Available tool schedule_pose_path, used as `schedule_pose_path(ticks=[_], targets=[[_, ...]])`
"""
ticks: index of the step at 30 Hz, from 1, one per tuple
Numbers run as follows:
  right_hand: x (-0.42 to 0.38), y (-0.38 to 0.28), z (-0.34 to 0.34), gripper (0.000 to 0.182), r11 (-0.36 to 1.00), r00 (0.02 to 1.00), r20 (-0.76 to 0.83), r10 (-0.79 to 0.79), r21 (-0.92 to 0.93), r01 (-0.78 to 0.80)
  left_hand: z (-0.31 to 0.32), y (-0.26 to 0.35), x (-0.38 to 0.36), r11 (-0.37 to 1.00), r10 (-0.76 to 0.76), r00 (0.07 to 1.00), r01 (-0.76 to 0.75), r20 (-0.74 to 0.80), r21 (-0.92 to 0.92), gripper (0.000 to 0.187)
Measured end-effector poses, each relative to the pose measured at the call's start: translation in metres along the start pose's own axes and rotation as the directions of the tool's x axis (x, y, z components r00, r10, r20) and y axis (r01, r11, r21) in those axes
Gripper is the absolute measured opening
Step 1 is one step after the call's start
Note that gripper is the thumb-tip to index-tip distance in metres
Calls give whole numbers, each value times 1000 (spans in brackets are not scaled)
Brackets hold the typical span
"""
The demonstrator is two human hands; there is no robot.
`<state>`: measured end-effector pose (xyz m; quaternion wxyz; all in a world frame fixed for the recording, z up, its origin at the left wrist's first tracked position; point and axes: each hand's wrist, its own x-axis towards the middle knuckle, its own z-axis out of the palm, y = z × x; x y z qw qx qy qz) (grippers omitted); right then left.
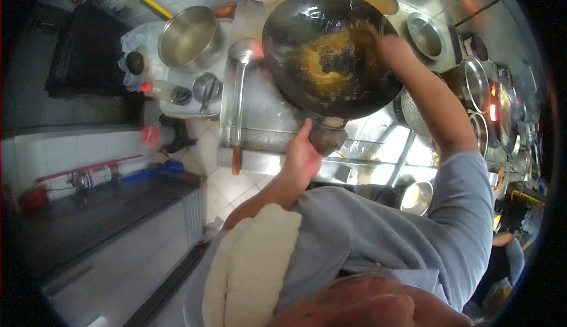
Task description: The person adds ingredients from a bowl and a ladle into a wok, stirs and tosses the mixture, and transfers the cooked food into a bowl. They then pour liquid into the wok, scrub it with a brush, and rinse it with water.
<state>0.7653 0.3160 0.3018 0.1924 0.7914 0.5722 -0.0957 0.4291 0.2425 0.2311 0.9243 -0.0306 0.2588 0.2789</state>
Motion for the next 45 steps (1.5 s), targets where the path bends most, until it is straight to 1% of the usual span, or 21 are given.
schedule_pose_path(ticks=[2, 7, 12, 13, 15, 18, 21, 23, 25, 27, 31, 32, 33, 34, 37, 38, 39, 41, 42, 44, 45], targets=[[42, -20, 5, 29, 985, 990, -130, 47, 170, -24, 3, -1, 1, 999, 33, 998, -33, -55, 10, 34], [-8, -89, 6, 38, 977, 976, 153, -155, 170, 129, -9, 2, 23, 991, 24, 979, 2, -200, 132, 34], [-58, -49, -20, 47, 895, 859, 272, -433, 243, 374, 7, 1, 26, 980, -77, 971, 116, -226, 162, 34], [-30, -50, -21, 47, 895, 860, 268, -433, 240, 376, 14, -1, 27, 978, -36, 964, 88, -263, 191, 34], [3, -64, -23, 44, 975, 904, 405, -135, 219, 47, 17, -6, 21, 971, -6, 949, 81, -314, 226, 35], [-8, -79, -28, 37, 979, 958, 258, -126, 191, 77, 18, -2, 25, 973, -50, 930, 128, -364, 192, 35], [-36, -58, -29, 37, 960, 872, 405, -277, 157, 232, 10, 0, 31, 974, -28, 964, 86, -264, 208, 35], [-13, -44, -9, 37, 932, 867, 353, -352, 214, 291, 11, -4, 28, 980, 12, 951, 50, -307, 192, 37], [-12, -54, -24, 37, 941, 961, 271, -44, 335, -51, 1, -8, 23, 985, -26, 952, 77, -305, 155, 38], [-1, -50, 6, 36, 970, 967, 180, -178, 195, 142, -3, -6, 29, 989, -38, 961, 75, -275, 126, 38], [-54, -14, -28, 36, 949, 892, 340, -297, 4, 315, -13, -9, 32, 994, -45, 966, 70, -256, 89, 41], [-32, 2, -24, 33, 976, 892, 412, -186, -31, 217, -14, -10, 34, 993, -54, 954, 84, -294, 88, 41], [-14, 1, -27, 30, 896, 876, 378, -301, -203, 395, -13, -10, 33, 992, -53, 953, 85, -298, 94, 41], [3, -3, -32, 30, 896, 880, 367, -302, -206, 393, -9, -9, 35, 994, -44, 957, 71, -286, 84, 41], [30, -36, -23, 29, 973, 992, 37, -123, 203, 113, -9, -12, 33, 996, -4, 959, 29, -282, 85, 40], [36, -50, -1, 29, 944, 982, -20, -188, 272, 186, -8, -10, 34, 995, 18, 962, 10, -273, 102, 40], [9, -60, -9, 31, 938, 949, 79, -306, 198, 286, -4, -12, 31, 994, 14, 963, 15, -268, 104, 40], [-12, -64, 5, 44, 968, 892, 377, -250, 93, 232, 12, -11, 29, 989, 28, 964, 11, -263, 144, 39], [-35, -51, 16, 41, 961, 937, 248, -244, 192, 200, 18, -10, 27, 990, 33, 966, 3, -258, 141, 39], [-40, -19, 8, 40, 944, 892, 335, -304, -16, 328, 22, -9, 26, 986, 68, 944, -16, -322, 164, 38], [-43, -15, -20, 43, 988, 923, 361, -135, -24, 154, 19, -11, 27, 987, 74, 941, -21, -331, 161, 38]])
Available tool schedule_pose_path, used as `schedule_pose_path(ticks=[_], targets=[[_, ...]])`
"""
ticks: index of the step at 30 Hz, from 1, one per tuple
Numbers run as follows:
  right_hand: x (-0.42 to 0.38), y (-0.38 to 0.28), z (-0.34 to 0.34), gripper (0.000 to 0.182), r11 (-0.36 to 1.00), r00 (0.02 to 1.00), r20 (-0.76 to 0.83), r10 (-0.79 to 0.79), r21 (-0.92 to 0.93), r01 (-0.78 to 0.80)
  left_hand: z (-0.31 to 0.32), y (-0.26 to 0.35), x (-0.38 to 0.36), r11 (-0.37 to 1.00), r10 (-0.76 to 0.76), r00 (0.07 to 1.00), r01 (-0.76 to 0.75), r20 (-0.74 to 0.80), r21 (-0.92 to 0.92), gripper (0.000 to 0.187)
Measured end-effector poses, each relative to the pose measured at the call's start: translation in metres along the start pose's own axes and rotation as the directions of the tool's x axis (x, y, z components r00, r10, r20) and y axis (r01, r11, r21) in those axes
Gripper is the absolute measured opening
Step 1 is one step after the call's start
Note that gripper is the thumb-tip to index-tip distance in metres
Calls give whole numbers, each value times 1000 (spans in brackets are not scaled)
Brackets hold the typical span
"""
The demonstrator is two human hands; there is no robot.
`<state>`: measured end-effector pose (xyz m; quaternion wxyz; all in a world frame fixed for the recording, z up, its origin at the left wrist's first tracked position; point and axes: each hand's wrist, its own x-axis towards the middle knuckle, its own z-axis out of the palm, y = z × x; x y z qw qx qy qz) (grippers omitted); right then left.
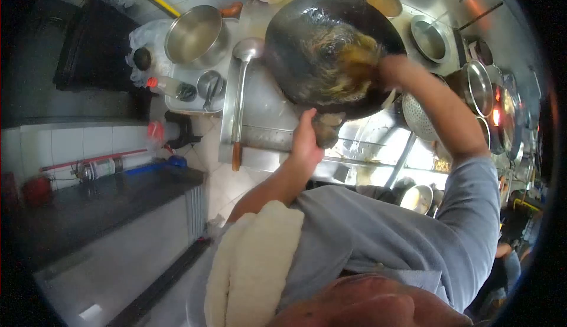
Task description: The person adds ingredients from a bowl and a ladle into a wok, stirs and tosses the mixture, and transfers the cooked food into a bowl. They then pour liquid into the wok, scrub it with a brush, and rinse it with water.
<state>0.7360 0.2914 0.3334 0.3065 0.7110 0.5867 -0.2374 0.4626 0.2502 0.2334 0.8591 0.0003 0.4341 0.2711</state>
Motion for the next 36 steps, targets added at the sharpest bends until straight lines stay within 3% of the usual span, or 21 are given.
schedule_pose_path(ticks=[1, 2, 3, 4, 6, 8, 10, 12, 14, 16, 18, 20, 24, 26, 29, 34, 36], targets=[[35, 25, 9, 37, 988, 989, -108, -104, -122, 90, -2, -2, 5, 1000, 22, 1000, -22, -16, -15, 37], [47, 23, -12, 28, 997, 983, -174, 60, 66, -49, -2, -2, 10, 998, 49, 998, -50, -26, -29, 36], [83, 25, -9, 18, 955, 907, -390, 160, 295, -42, -4, -3, 12, 998, 55, 998, -56, -31, -28, 36], [104, 15, -15, 25, 991, 927, -360, 106, 119, -67, -5, -3, 15, 997, 81, 996, -81, -21, 6, 37], [121, -23, 12, 37, 967, 863, -497, 89, 252, 46, -6, -1, 10, 993, 106, 994, -105, -8, 47, 38], [100, -57, 35, 50, 969, 948, -317, 40, 242, 40, 1, 4, 4, 990, 108, 994, -106, -9, 98, 37], [56, -63, 56, 57, 950, 966, -248, -68, 279, 138, -7, 6, 8, 985, 103, 994, -108, 39, 133, 36], [-4, -55, 71, 57, 925, 947, -321, -14, 355, 134, -9, 4, 11, 981, 84, 992, -98, 92, 169, 35], [-76, -59, 74, 57, 891, 924, -380, 51, 435, 129, -6, 1, 14, 977, 169, 985, -161, -43, 140, 33], [-142, -70, 73, 71, 561, 909, -181, 375, 825, -67, -4, 2, 5, 984, 116, 992, -109, -47, 139, 31], [-147, -57, 135, 76, 502, 767, -406, 497, 855, 127, -9, 5, -2, 988, 116, 991, -122, 68, 91, 31], [-163, -58, 168, 77, 409, 677, -420, 604, 893, 189, -15, 7, -9, 991, 92, 985, -105, 145, 84, 31], [-203, -70, 175, 77, 405, 617, -434, 657, 893, 197, -22, 16, -42, 978, 91, 987, -114, 132, 176, 30], [-211, -68, 169, 77, 421, 591, -462, 661, 881, 218, -18, 18, -79, 969, 125, 992, -128, 28, 213, 34], [-202, -51, 161, 78, 516, 593, -532, 604, 829, 216, -22, 13, -116, 937, 209, 978, -199, -6, 287, 34], [-169, -24, 138, 76, 593, 670, -541, 508, 784, 184, -5, 7, -159, 833, 366, 925, -280, -96, 477, 32], [-163, -22, 121, 76, 641, 742, -509, 436, 755, 141, -5, 5, -161, 839, 347, 934, -270, -84, 472, 32]])
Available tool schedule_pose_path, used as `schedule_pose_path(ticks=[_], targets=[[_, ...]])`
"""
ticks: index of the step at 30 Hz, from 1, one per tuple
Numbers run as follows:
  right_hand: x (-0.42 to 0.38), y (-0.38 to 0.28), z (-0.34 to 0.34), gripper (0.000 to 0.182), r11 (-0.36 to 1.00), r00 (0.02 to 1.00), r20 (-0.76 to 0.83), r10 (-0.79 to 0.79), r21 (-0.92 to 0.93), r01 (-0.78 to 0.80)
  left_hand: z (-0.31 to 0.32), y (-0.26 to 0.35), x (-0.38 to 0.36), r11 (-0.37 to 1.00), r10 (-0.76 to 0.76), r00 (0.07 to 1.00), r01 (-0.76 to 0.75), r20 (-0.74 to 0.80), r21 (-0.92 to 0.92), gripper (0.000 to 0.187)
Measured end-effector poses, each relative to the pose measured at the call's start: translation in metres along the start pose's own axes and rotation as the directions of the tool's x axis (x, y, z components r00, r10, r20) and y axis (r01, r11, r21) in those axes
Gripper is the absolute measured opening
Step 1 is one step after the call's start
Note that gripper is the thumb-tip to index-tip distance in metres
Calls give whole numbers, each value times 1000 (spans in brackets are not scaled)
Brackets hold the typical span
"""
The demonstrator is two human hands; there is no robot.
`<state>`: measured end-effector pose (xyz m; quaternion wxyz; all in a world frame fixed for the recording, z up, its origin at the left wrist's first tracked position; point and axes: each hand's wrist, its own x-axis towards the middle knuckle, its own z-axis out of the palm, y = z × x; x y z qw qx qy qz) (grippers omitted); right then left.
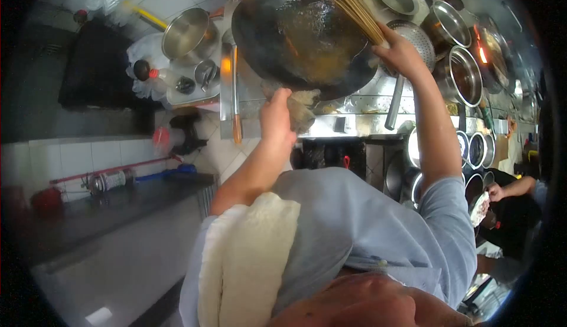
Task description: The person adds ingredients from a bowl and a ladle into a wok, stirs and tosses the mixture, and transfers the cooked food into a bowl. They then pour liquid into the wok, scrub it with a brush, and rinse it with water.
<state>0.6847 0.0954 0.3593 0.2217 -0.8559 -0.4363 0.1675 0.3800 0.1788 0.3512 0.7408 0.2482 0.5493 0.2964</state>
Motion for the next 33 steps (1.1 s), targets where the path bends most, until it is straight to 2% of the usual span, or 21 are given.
schedule_pose_path(ticks=[2, 4, 5, 7, 8, 10, 11, 13, 14, 16, 17, 20, 22, 23, 25, 26, 28, 29, 30, 32, 33], targets=[[21, 6, 4, 75, 999, 998, 19, -53, -9, 53, 0, -5, 3, 1000, -11, 1000, 11, 23, -5, 32], [36, 3, 9, 72, 980, 993, 11, -118, -161, 118, -2, -11, 5, 995, 21, 1000, -23, 23, 102, 33], [42, -2, 10, 72, 980, 992, 17, -126, -151, 127, 0, -10, -3, 994, 27, 1000, -28, 10, 104, 33], [53, -12, 6, 70, 992, 980, 194, 46, -123, -22, 16, 7, -37, 969, 42, 996, -23, -74, 246, 30], [66, -2, 14, 70, 993, 980, 195, 40, -116, -18, 15, 4, -35, 968, 49, 996, -27, -80, 249, 30], [89, 17, 37, 70, 951, 987, 81, -142, -265, 159, 12, -2, -26, 967, 159, 986, -164, 42, 194, 27], [95, 24, 40, 70, 952, 986, 81, -144, -260, 160, 14, -2, -25, 966, 162, 986, -167, 40, 197, 27], [100, 28, 41, 71, 945, 979, 147, -142, -275, 178, 23, 3, -25, 883, 342, 937, -348, 75, 314, 22], [102, 32, 43, 71, 945, 978, 147, -147, -270, 183, 28, 8, -26, 881, 347, 935, -351, 71, 316, 22], [105, 46, 48, 70, 973, 989, 95, -115, -191, 131, 43, 23, -32, 783, 385, 913, -400, 133, 477, 22], [107, 53, 50, 70, 972, 988, 100, -117, -191, 135, 51, 31, -34, 737, 382, 919, -364, 92, 569, 23], [113, 68, 52, 70, 983, 983, 171, -60, -161, 88, 78, 45, -45, 730, 422, 893, -438, 158, 525, 25], [104, 66, 48, 50, 989, 994, 111, -14, -146, 30, 87, 50, -39, 672, 453, 871, -473, 189, 570, 28], [97, 65, 45, 50, 989, 993, 114, -18, -146, 35, 92, 54, -39, 605, 423, 876, -464, 233, 647, 25], [65, 41, 23, 55, 984, 974, 176, 145, 81, -161, 103, 61, -40, 398, 369, 899, -381, 234, 834, 30], [57, 41, 28, 55, 985, 974, 178, 137, 81, -153, 106, 59, -40, 401, 374, 899, -379, 228, 834, 30], [50, 55, 54, 61, 966, 977, 52, 207, 148, -212, 107, 54, -42, 83, 527, 738, -539, 422, 838, 49], [58, 78, 83, 67, 992, 991, -52, 120, 45, -118, 109, 54, -49, 75, 490, 744, -554, 453, 829, 51], [60, 75, 89, 67, 992, 991, -58, 120, 46, -117, 108, 55, -54, 72, 493, 740, -558, 457, 826, 51], [49, 60, 100, 69, 982, 968, -168, 188, 26, -186, 101, 58, -60, 168, 471, 751, -592, 463, 788, 50], [50, 53, 91, 69, 983, 976, -121, 181, 27, -179, 84, 58, -44, 232, 471, 765, -587, 439, 775, 49]])
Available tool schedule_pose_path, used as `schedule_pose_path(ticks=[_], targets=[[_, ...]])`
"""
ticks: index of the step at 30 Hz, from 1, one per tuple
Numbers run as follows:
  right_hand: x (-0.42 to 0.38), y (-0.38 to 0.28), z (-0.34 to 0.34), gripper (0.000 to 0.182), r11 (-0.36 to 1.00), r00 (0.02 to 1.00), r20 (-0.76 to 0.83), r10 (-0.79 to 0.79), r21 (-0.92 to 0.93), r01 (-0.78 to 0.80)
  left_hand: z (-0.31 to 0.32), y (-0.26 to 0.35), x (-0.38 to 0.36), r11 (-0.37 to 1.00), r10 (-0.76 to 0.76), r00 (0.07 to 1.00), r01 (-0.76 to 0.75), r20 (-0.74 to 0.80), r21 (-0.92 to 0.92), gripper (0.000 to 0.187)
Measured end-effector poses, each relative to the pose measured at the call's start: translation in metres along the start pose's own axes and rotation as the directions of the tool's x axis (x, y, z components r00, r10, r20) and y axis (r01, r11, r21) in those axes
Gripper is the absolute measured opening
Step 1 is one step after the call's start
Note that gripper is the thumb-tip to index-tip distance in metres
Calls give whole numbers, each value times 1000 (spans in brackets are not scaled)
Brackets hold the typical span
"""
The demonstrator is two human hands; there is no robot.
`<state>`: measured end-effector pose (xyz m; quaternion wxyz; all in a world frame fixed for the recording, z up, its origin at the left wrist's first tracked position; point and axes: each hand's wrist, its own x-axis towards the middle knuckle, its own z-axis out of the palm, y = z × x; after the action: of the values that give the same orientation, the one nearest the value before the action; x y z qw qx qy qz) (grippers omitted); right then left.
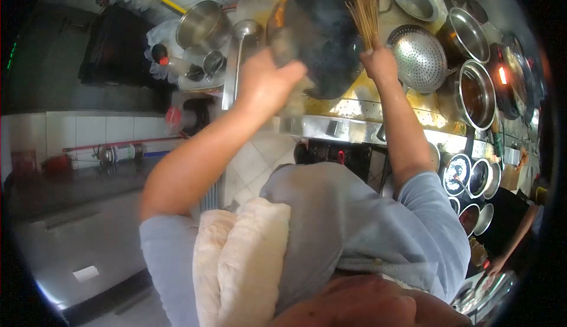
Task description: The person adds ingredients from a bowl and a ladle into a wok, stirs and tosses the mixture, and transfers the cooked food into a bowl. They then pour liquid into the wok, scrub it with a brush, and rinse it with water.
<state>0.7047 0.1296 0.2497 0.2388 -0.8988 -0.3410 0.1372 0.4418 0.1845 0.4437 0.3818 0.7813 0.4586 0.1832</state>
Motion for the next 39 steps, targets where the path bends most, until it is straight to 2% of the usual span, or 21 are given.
schedule_pose_path(ticks=[1, 3, 5, 6, 8, 12, 13, 15, 17, 18, 20, 22, 26, 28, 29, 31, 34, 35, 36, 37, 39], targets=[[2, -11, -19, 69, 1000, 1000, -2, 5, -5, -5, -4, -32, 4, 1000, 2, 1000, -2, 5, -4, 49], [6, -30, -53, 71, 991, 969, 244, 43, 115, -73, -9, -99, 10, 930, -264, 964, 246, -30, -273, 42], [28, -25, -59, 75, 952, 956, -150, -251, 140, 272, -7, -131, -7, 683, -346, 936, 296, 61, -668, 35], [34, -31, -70, 79, 893, 846, -366, -389, 77, 444, -3, -146, -13, 602, -419, 903, 356, 97, -715, 32], [45, -58, -86, 81, 881, 807, -442, -393, 70, 468, 16, -178, -11, 377, -521, 828, 442, 209, -814, 26], [82, -130, -112, 88, 815, 521, -779, -348, 23, 579, 43, -142, 31, 280, -626, 734, 527, 264, -803, 21], [106, -132, -94, 99, 867, 533, -782, -322, -17, 498, 63, -155, 51, 193, -603, 735, 511, 310, -838, 20], [159, -129, -26, 54, 970, 589, -778, -221, -111, 216, 94, -168, 78, 114, -573, 739, 501, 355, -858, 21], [182, -117, 44, 47, 996, 961, -275, -44, -85, 22, 99, -166, 81, 115, -565, 734, 523, 378, -844, 22], [190, -106, 80, 41, 951, 980, 200, 11, -304, 52, 98, -165, 79, 78, -520, 764, 488, 382, -869, 23], [122, -141, 101, 42, 728, 773, 615, -155, -457, 511, 99, -169, 74, 25, -481, 775, 480, 411, -877, 23], [49, -169, 43, 50, 867, 635, 676, -374, 11, 499, 106, -176, 81, 1, -492, 747, 514, 447, -858, 27], [162, -72, 45, 50, 900, 544, 839, -15, -226, 374, 121, -194, 75, -41, -435, 728, 571, 529, -820, 28], [173, -83, 24, 38, 877, 897, 427, 118, -469, 108, 122, -187, 80, -77, -466, 730, 530, 500, -845, 30], [154, -98, 41, 36, 807, 821, 569, 47, -506, 305, 122, -186, 78, -77, -461, 730, 534, 505, -842, 30], [147, -106, 27, 39, 840, 767, 635, 93, -464, 282, 118, -190, 82, -101, -421, 728, 555, 541, -826, 29], [143, -118, 15, 51, 922, 514, 835, 197, -336, 191, 113, -190, 78, -80, -434, 741, 534, 512, -842, 29], [205, -34, 34, 57, 736, 709, 703, -53, -452, 504, 115, -194, 74, -78, -431, 738, 543, 520, -836, 29], [196, -54, 15, 70, 799, 940, 329, -89, -539, 265, 120, -198, 74, -107, -393, 739, 555, 548, -825, 30], [189, -87, -4, 86, 862, 990, -109, -91, -506, 24, 123, -201, 79, -132, -355, 745, 558, 565, -819, 30], [189, -102, -8, 88, 909, 973, -185, -138, -413, 50, 117, -200, 76, -139, -369, 723, 578, 583, -804, 32]])
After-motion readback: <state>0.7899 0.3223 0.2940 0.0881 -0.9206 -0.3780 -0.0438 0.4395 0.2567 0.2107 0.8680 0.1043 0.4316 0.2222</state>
